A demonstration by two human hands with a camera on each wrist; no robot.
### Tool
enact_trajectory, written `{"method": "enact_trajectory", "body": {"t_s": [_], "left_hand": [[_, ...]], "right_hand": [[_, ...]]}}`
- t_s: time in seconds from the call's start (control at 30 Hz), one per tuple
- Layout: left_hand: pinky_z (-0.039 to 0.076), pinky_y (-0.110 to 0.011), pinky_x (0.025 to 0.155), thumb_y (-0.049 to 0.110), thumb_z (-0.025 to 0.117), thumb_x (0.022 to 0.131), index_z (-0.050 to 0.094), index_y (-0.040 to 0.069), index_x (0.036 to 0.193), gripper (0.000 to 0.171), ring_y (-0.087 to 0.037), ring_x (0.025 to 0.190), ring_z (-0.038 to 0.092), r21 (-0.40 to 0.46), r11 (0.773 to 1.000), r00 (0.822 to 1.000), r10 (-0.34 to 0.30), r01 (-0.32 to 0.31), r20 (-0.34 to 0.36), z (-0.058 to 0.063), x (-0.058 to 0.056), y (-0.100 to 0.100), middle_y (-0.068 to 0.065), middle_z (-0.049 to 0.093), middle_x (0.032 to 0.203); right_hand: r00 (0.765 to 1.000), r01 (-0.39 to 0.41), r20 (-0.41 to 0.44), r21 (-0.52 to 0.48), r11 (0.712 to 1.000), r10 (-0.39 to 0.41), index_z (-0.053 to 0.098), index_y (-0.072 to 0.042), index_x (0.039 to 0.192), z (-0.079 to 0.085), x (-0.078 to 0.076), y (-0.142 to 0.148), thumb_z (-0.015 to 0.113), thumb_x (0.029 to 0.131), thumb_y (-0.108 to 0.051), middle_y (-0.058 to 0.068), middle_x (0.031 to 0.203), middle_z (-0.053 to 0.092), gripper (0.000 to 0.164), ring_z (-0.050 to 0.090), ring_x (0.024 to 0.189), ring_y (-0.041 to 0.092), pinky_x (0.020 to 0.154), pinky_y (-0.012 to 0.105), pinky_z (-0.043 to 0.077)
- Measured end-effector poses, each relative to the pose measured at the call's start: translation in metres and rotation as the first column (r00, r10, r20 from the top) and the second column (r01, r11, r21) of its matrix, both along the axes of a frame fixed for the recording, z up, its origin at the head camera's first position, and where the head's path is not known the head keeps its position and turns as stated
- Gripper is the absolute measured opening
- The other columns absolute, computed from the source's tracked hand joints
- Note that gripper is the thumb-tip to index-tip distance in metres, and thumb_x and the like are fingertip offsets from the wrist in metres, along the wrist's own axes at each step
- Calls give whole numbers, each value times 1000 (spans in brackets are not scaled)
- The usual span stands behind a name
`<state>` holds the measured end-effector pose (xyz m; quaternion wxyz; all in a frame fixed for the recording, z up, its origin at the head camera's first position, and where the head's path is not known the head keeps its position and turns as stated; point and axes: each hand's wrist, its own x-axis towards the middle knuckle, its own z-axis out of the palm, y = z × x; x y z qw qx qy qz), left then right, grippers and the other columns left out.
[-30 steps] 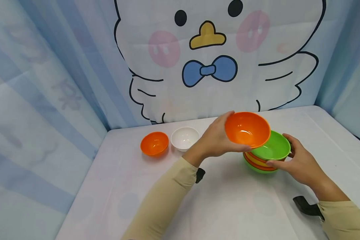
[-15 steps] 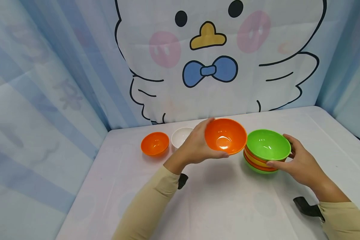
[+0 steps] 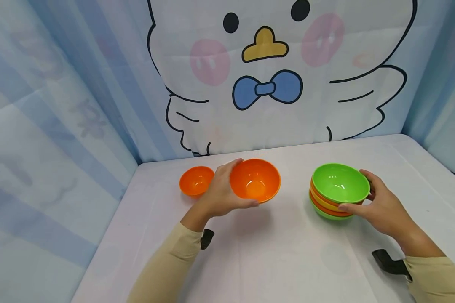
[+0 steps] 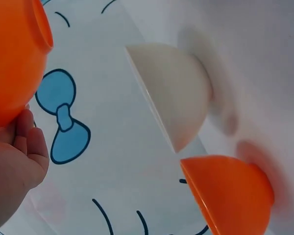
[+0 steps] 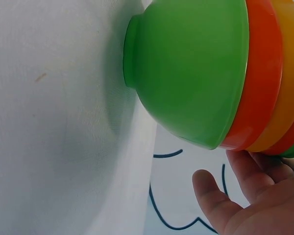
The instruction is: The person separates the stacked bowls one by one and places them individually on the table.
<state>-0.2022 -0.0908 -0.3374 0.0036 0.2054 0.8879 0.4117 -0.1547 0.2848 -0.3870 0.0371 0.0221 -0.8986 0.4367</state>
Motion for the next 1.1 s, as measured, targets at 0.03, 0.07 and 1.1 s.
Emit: {"method": "enact_trajectory", "body": {"t_s": [0.03,0.07,1.1], "left_hand": [[54,-43,90,36,92,67,37,14,153,105,-24,124,46,4,1000,1000,6,-6,6,-1,1,-3,-8,42,144],[53,-43,91,36,93,67,37,14,152,104,-25,123,46,8,1000,1000,12,-12,14,-3,1,-7,-8,42,144],[53,-53,90,31,88,72,31,5,153,102,-39,122,48,-56,978,970,205,-199,131,-31,16,-95,-20,40,143]], "right_hand": [[1000,1,0,1,1000,-1,2,4,157,0,0,0,83,84,-32,38,151,26,114,36,125,59,93,72,35],[1000,1,-1,0,1000,-1,2,4,158,0,0,0,83,84,-32,38,151,26,114,36,125,58,93,72,35],[1000,5,-9,16,1000,-5,3,4,157,0,0,-1,83,84,-33,38,150,26,115,37,125,57,92,71,38]]}}
